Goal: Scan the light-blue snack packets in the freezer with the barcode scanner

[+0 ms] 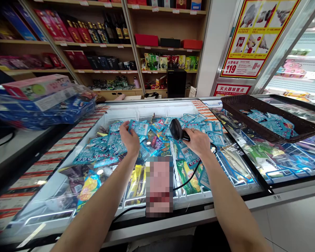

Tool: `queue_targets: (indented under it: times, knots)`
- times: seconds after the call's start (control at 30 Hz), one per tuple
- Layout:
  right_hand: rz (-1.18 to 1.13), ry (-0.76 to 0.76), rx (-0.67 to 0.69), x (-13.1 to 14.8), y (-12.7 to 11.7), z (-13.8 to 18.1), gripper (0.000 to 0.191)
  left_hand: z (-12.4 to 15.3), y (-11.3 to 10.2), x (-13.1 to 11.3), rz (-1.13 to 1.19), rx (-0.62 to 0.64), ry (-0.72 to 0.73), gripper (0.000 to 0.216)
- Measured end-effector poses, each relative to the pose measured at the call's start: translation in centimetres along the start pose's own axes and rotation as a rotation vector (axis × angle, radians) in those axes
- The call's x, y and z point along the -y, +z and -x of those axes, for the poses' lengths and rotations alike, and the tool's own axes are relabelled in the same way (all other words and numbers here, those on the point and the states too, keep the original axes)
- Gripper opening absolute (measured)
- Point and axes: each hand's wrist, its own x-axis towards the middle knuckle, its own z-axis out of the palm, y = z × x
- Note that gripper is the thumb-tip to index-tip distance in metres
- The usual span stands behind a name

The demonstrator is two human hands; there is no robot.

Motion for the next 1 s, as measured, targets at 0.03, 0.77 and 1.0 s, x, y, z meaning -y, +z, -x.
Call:
queue_targets:
  times: [0.03, 0.77, 1.0]
  knots:
    - [0.002, 0.028, -0.003, -0.2, 0.0, 0.0, 0.038, -0.1, -0.3, 0.0, -0.055, -0.037, -0.012, 0.042]
    - [0.018, 0.152, 0.01, -0.8, -0.4, -0.2, 0.045, 1.5, 1.4, -1.3, -0.404, 0.536, 0.579, 0.034]
    - [0.022, 0.149, 0.031, -0.5, -0.7, -0.3, 0.042, 1.7, 2.3, -1.6, -0.269, 0.808, 0.602, 0.04]
